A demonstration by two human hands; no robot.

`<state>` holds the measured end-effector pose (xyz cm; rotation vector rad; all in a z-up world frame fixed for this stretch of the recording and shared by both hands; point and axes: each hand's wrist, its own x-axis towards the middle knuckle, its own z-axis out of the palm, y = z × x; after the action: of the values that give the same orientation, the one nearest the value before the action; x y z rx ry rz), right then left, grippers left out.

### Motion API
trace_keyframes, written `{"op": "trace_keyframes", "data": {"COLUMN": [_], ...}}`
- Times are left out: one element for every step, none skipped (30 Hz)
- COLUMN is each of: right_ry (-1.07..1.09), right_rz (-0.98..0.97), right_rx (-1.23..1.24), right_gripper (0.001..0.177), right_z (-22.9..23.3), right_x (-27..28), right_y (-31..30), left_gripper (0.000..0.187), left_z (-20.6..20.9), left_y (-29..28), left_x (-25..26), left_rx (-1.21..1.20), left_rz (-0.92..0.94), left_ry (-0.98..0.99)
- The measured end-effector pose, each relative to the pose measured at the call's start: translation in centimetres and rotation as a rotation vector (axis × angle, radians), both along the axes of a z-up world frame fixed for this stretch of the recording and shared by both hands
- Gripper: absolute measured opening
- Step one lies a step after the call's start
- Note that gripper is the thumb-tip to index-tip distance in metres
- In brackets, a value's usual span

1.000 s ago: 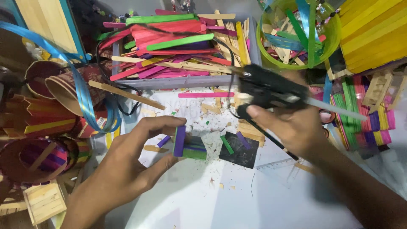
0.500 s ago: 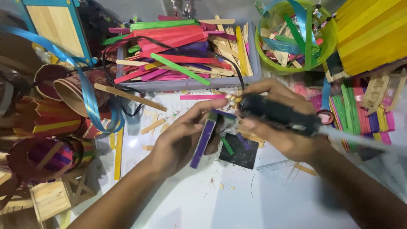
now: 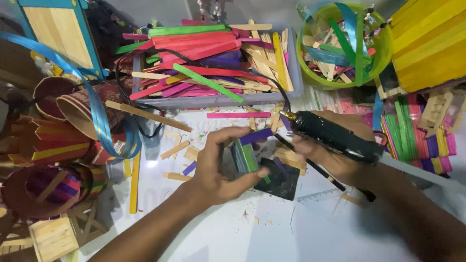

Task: Cutting and gluing colored popsicle sticks together to build a small structure

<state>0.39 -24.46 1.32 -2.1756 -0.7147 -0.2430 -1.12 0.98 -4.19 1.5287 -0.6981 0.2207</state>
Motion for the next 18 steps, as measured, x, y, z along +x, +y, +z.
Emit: {"op": "trace_keyframes", "data": {"right_ry": [0.001,0.111,0.218,0.216,0.246,0.277,0.278,0.223,0.169,0.172,0.167,0.163,0.163,0.169,0.177,0.180,0.188,0.195], "right_rz": [0.002,-0.072,-0.145,-0.143,-0.146,-0.149,-0.144,-0.066,0.011,0.016,0.034,0.052,0.054,0.085,0.116,0.118,0.114,0.110], "right_rx": [-0.001,-0.089,-0.177,-0.179,-0.068,0.043,0.043,0.034,0.027,0.028,-0.011,-0.050,-0.048,-0.050,-0.052,-0.051,-0.039,-0.027], "right_gripper": [0.020,0.020,0.020,0.020,0.021,0.023,0.023,0.028,0.033,0.033,0.026,0.020,0.020,0.016,0.013,0.013,0.015,0.018], "right_z": [0.0,0.1,0.1,0.6,1.1,1.7,2.1,2.5,2.9,2.7,2.5,2.4,2.3,2.2,2.0,2.1,2.3,2.4], "right_x": [-0.2,-0.4,-0.5,-0.8,-1.2,-1.6,-1.2,-0.9,-0.7,-0.4,-0.2,0.0,0.2,0.4,0.5,0.4,0.3,0.2], "right_y": [-0.3,-0.6,-0.9,-0.3,0.4,1.1,1.4,1.7,1.9,1.8,1.5,1.3,1.0,0.8,0.5,0.8,1.0,1.2], "left_gripper": [0.068,0.068,0.069,0.069,0.065,0.061,0.061,0.063,0.065,0.065,0.069,0.074,0.074,0.067,0.060,0.060,0.059,0.059], "left_z": [-0.2,-0.4,-0.7,-0.5,-0.3,-0.2,-0.5,-0.8,-1.1,-1.9,-2.6,-3.4,-3.3,-3.2,-3.1,-2.8,-2.5,-2.2], "left_y": [-0.1,-0.1,-0.2,-0.1,0.0,0.0,0.1,0.2,0.3,0.5,0.7,0.8,0.7,0.5,0.4,0.6,0.7,0.9], "left_x": [0.2,0.3,0.5,1.0,1.3,1.7,1.8,1.9,2.0,2.1,2.2,2.2,2.2,2.2,2.0,1.8,1.7,1.6], "left_rx": [-0.001,-0.018,-0.035,-0.036,-0.051,-0.065,-0.064,-0.094,-0.124,-0.122,-0.102,-0.080,-0.078,-0.107,-0.136,-0.135,-0.073,-0.012], "left_rz": [0.002,0.035,0.068,0.071,0.080,0.088,0.094,0.129,0.164,0.169,0.213,0.257,0.259,0.220,0.180,0.182,0.167,0.151], "left_ry": [0.001,-0.037,-0.077,-0.079,-0.128,-0.177,-0.175,-0.163,-0.149,-0.146,-0.187,-0.228,-0.228,-0.207,-0.183,-0.180,-0.165,-0.149]}}
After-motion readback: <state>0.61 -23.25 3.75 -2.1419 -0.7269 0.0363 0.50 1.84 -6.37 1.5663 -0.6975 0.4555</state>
